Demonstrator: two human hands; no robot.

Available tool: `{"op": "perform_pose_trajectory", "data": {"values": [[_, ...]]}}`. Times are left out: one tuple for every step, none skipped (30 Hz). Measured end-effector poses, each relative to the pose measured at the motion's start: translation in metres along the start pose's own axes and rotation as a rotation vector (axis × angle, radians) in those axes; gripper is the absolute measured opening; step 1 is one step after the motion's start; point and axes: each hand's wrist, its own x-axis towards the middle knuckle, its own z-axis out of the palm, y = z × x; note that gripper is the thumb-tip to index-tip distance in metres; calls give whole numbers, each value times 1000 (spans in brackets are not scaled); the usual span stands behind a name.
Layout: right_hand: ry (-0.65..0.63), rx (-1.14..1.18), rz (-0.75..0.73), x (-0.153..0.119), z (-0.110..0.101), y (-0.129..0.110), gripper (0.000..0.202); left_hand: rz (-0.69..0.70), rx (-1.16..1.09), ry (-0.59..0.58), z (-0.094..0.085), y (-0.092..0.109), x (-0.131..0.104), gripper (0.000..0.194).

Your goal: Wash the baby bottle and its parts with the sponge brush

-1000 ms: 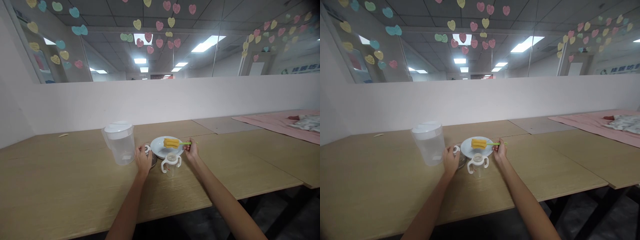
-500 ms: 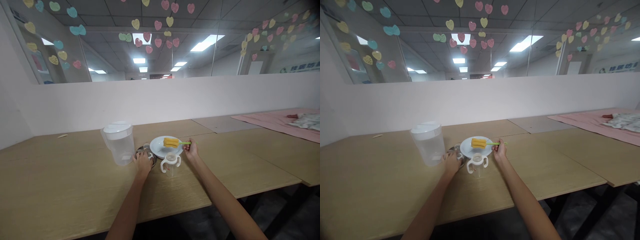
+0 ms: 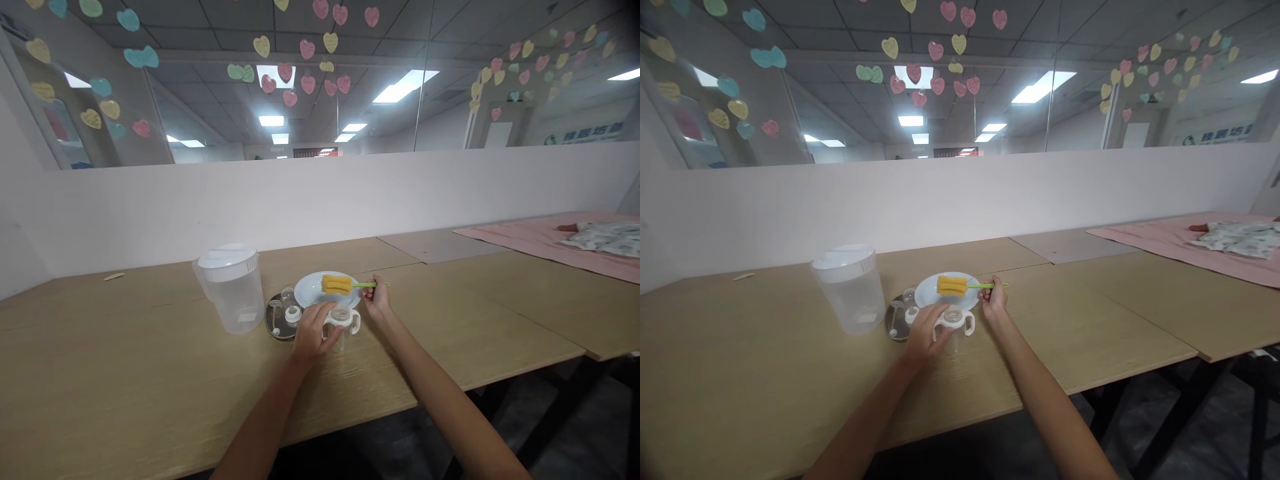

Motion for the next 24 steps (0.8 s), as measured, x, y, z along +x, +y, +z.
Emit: {"op": "perform_pose_trajectory", "data": {"values": [[2,1,-1,0,0,0,30,-12,-12,-15,3,2,-1,42],[4,2,-1,1,0,0,30,-27,-22,-28,6,2,-2,43],[7,3,1,1,0,0,30,-41,-32,-38,8,3,-2,44],[9,4,2,1,0,0,30,-55,-39,-46,10,2,-3,45],[10,6,5,1,0,0,30,-72,-45,-47,11,2,-3,46],[11,8,8,1,0,0,30,-89,-49,-42,11,2,-4,46],[11,10,10,1,0,0,30,-104,-54,-31,11,2,-4,47],[11,12,13,1,0,-1,30,-121,-60,-14,11,2,-4,48],[10,13,15,1,0,-1,30,-139,-67,6,11,2,-4,50],[7,14,17,1,0,-1,30,-157,-76,30,10,2,-4,52],[4,15,18,1,0,-1,30,-173,-84,62,9,3,-4,55],[-1,14,19,1,0,-2,31,-185,-88,102,8,3,-4,57],[-7,14,20,1,0,-2,32,-192,-87,153,6,2,-3,59],[-16,13,21,1,0,-2,32,-199,-83,214,4,2,-3,61],[-29,12,23,1,0,-3,33,-212,-77,281,3,1,-1,61],[-45,11,26,1,0,-4,34,-234,-72,348,1,-1,0,60],[-65,11,30,1,1,-4,35,-267,-68,409,-1,-3,2,58],[-87,13,34,1,2,-5,36,-309,-66,462,-3,-5,4,56],[-110,15,37,1,2,-6,37,-353,-65,507,-4,-7,6,53],[-133,18,38,0,3,-7,38,-389,-63,545,-6,-10,8,51],[-154,22,38,-1,4,-8,39,-413,-58,578,-7,-12,9,50],[-174,25,36,-1,5,-9,40,-421,-46,603,-9,-15,10,50],[-193,26,31,-3,6,-10,40,-412,-23,619,-10,-17,11,50],[-210,25,24,-4,7,-11,40,-387,12,625,-11,-19,12,50]]}}
